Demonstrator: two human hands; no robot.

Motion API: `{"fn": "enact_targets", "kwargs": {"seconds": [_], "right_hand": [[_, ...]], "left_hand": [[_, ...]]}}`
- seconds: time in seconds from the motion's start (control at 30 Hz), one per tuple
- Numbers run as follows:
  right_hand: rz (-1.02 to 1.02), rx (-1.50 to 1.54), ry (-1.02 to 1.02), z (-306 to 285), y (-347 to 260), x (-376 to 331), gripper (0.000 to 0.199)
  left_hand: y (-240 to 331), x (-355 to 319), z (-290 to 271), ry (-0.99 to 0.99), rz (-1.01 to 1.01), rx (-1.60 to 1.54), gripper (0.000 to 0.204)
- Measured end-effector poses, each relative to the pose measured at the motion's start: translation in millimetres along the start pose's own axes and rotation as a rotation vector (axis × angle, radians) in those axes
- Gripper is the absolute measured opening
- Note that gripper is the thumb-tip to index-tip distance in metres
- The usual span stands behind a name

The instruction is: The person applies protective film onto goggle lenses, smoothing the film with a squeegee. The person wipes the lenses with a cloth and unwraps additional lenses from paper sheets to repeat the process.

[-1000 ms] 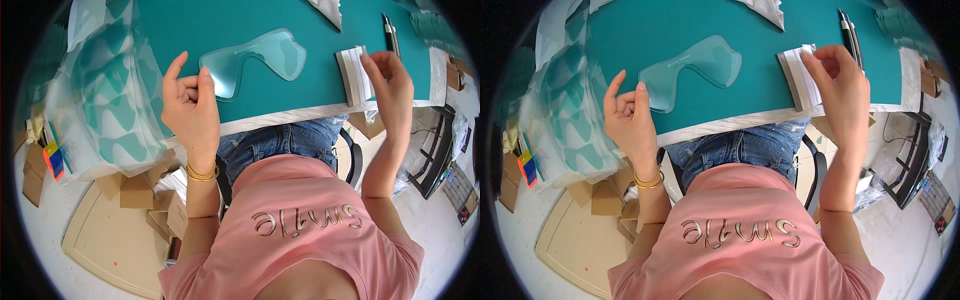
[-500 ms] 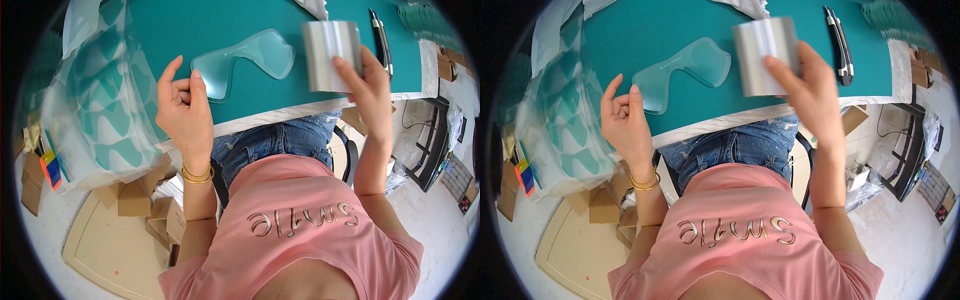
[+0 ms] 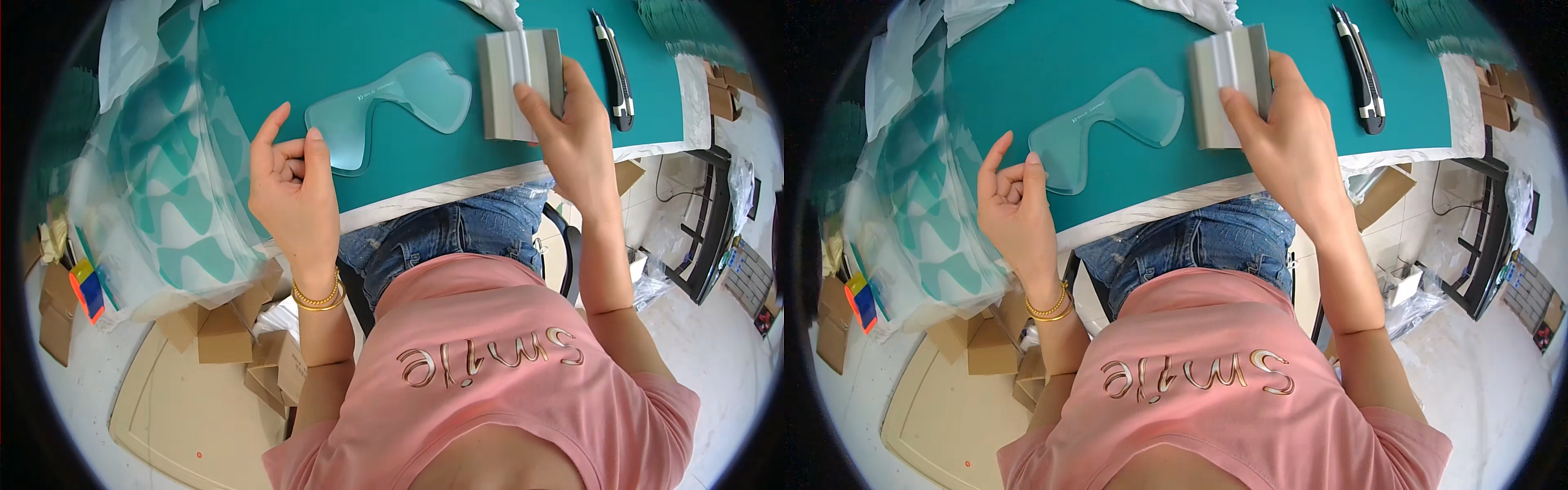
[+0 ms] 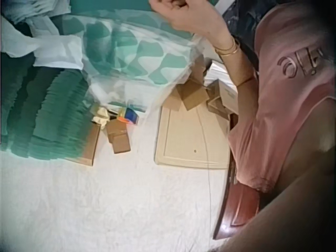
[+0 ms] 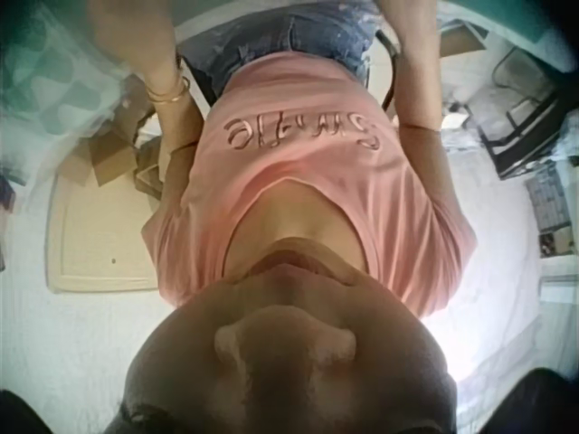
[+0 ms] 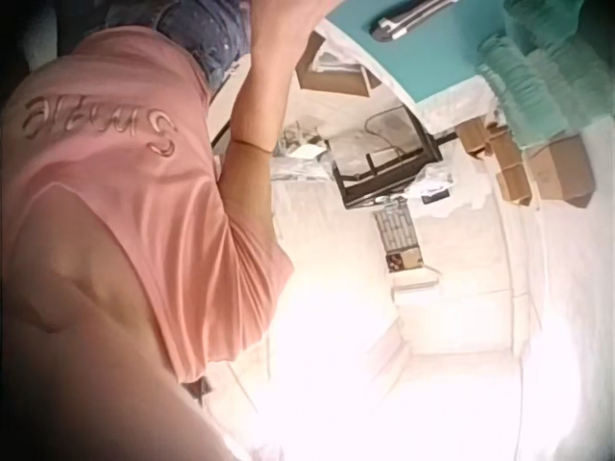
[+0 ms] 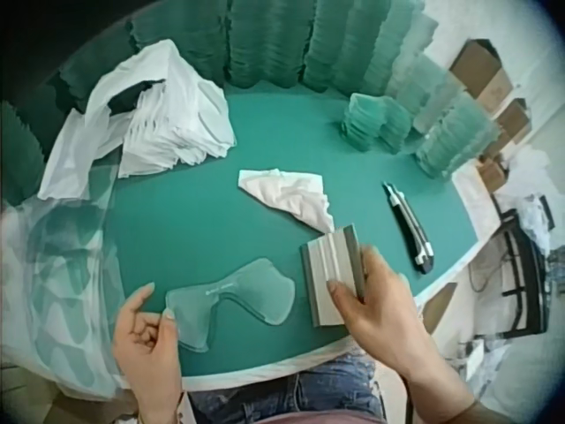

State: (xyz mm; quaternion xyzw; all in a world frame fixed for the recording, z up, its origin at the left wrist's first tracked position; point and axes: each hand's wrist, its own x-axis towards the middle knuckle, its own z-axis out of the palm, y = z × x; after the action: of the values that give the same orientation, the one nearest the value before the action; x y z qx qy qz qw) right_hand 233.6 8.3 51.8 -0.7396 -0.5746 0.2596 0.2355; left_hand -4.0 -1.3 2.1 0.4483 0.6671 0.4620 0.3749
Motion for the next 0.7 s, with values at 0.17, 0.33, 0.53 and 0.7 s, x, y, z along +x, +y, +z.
{"fn": "enact_targets", "kwargs": {"seconds": [0.17,0.33,0.53,0.7], "right_hand": [[-0.197,0.078,-0.021,20,-10,11,0.037],[-0.149,0.084,-0.104,29,-11,23,0.034],[-0.208,0.077,-0.101,36,-17,28,0.033],[-0.246,0.159,-0.226,47,-32,36,0.034]], "left_hand": [[10,2,-6,-0.090,-0.057,-0.025,0.033],[38,-2,4,-0.105,0.075,-0.148,0.033],[50,-5,8,-0.093,0.089,-0.190,0.036],[24,-3,-3,-0.064,-0.028,-0.162,0.037]]}}
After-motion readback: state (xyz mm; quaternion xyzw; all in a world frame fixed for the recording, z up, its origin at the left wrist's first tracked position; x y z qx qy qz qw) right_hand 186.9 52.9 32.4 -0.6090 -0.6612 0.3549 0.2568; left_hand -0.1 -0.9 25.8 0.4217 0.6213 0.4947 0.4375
